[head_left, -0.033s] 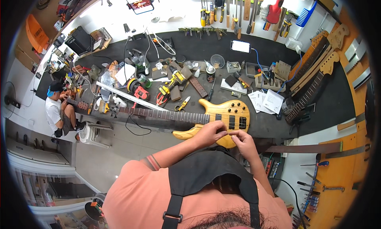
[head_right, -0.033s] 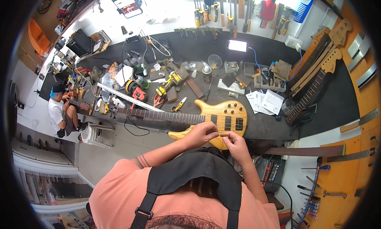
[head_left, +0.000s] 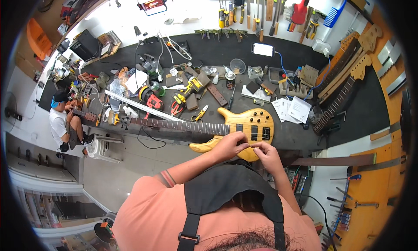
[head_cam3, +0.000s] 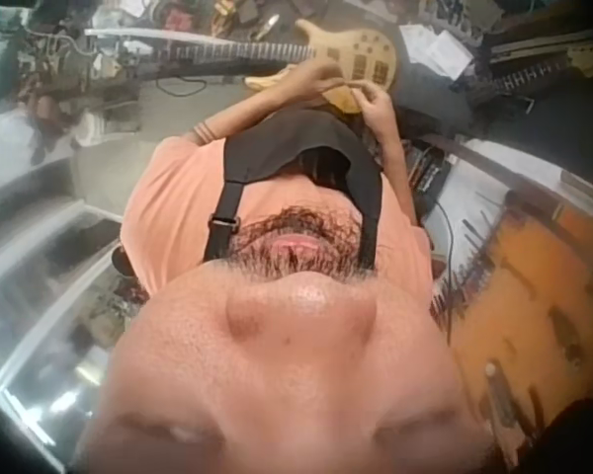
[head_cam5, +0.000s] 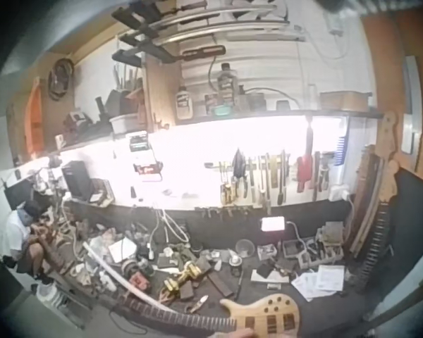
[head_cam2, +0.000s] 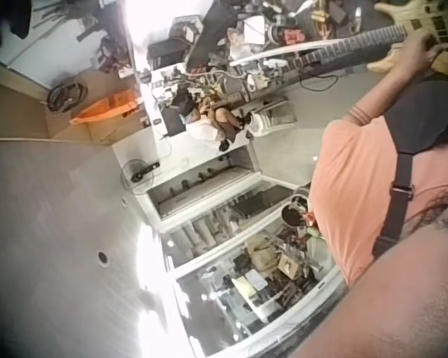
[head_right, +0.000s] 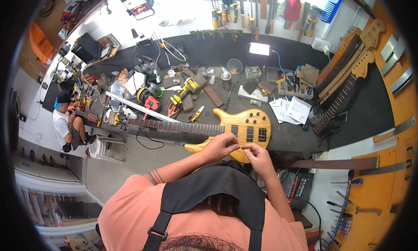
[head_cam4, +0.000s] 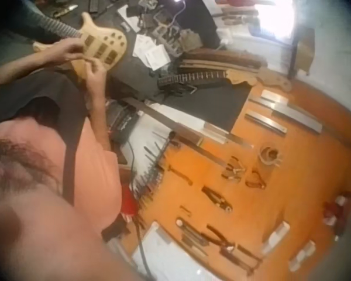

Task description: The person strings a yellow electric guitar by hand, threading strings through the bridge and winding them onto the tuning pegs. The person uses a white cloth to wipe the guitar's fretboard and body during the process.

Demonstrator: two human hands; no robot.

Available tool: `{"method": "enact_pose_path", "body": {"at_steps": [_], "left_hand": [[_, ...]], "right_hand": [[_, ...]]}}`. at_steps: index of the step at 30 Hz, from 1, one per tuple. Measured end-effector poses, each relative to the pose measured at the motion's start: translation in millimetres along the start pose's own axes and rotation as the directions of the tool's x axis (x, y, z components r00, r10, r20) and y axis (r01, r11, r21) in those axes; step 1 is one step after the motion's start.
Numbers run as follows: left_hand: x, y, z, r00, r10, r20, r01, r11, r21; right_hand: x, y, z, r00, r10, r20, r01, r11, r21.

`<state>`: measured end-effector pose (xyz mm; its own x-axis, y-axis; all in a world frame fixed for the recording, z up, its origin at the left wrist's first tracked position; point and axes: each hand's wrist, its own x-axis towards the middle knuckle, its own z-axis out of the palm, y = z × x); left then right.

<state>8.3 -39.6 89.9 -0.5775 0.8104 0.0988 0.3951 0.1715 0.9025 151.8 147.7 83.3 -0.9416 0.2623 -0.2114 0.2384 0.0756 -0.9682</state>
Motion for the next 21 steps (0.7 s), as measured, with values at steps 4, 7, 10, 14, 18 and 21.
{"method": "enact_pose_path", "body": {"at_steps": [4,7,10,14,18,21], "left_hand": [[-2,1,0,0.991,-0.133,0.001,0.133,0.991,-0.034],[0,-9,7,0.983,-0.18,-0.024,0.179,0.983,-0.037],[11,-13,19,0.973,-0.225,-0.044,0.214,0.961,-0.172],[37,-26,44,0.963,-0.268,0.024,0.263,0.921,-0.286],[65,-21,64,0.977,-0.207,0.039,0.211,0.96,-0.185],[79,-23,87,0.95,-0.31,0.039,0.31,0.919,-0.241]], "right_hand": [[3,10,-4,1.0,-0.022,-0.014,0.022,0.999,-0.036],[0,6,-11,0.999,0.038,-0.012,-0.038,0.999,-0.038],[2,9,-23,0.997,0.076,-0.026,-0.075,0.997,0.006],[18,34,-46,0.999,0.038,-0.029,-0.036,0.997,0.075],[39,50,-84,0.999,0.006,-0.031,-0.003,0.995,0.097],[56,73,-122,0.998,0.068,-0.019,-0.066,0.994,0.082]]}}
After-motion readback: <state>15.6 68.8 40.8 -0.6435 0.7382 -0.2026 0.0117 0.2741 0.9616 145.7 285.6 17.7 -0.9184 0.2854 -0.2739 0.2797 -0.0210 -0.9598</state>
